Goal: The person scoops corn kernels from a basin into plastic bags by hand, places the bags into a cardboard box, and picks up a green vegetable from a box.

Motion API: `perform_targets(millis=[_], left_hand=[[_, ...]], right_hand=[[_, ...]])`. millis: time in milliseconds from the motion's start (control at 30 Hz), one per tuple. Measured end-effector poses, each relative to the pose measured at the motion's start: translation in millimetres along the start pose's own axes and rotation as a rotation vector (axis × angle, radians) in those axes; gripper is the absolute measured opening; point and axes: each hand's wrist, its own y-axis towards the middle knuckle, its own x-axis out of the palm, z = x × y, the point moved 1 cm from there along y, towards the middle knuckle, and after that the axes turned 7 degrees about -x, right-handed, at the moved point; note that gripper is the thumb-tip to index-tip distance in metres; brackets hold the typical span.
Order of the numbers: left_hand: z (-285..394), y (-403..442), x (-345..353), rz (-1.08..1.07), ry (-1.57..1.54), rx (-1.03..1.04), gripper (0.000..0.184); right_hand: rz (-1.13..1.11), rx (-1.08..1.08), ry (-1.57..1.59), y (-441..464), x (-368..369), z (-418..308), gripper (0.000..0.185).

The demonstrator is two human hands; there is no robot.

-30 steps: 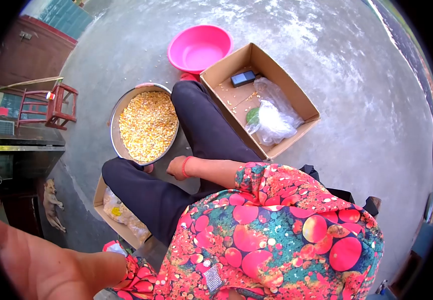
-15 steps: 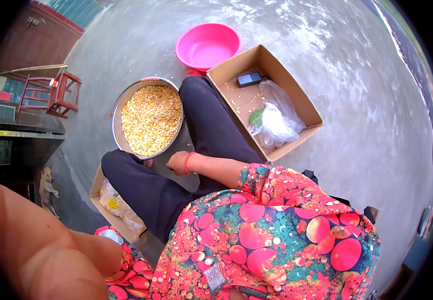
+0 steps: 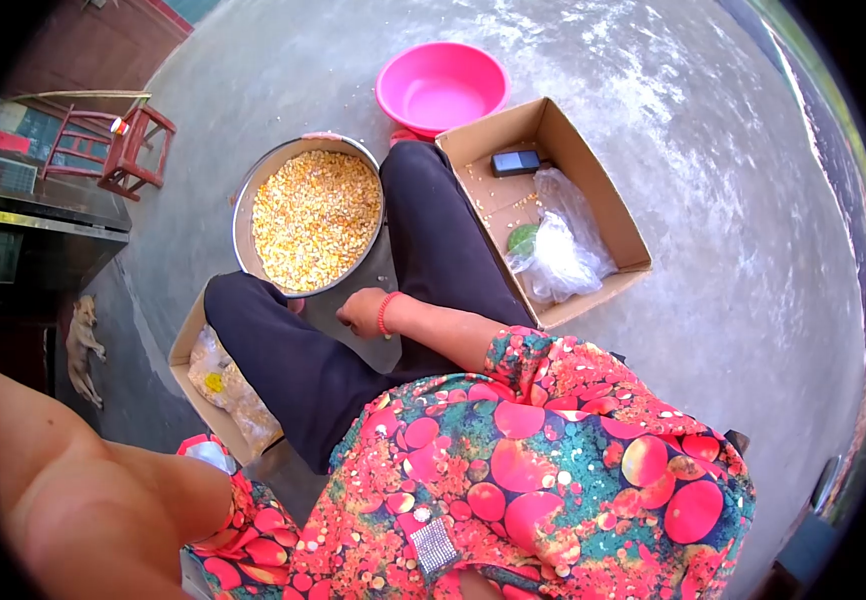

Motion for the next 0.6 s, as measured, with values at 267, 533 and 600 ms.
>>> perform_targets(millis=[267,533,600], left_hand=[[-7,-4,0,-0.033,0.037,-0.028,0.039],[-46,-45,8,0.011,0.193,-0.329,0.042],[-55,-77,27,0.057,0.231,-0.588,0.046]], right_hand=[[0.043,-0.047,-0.004,-3,-5,-1,0.023],[0.283,-0.352,0.244,-26,-62,-6,0.020],[0.338,-0.459,0.375,-36,-93,1,0.020]])
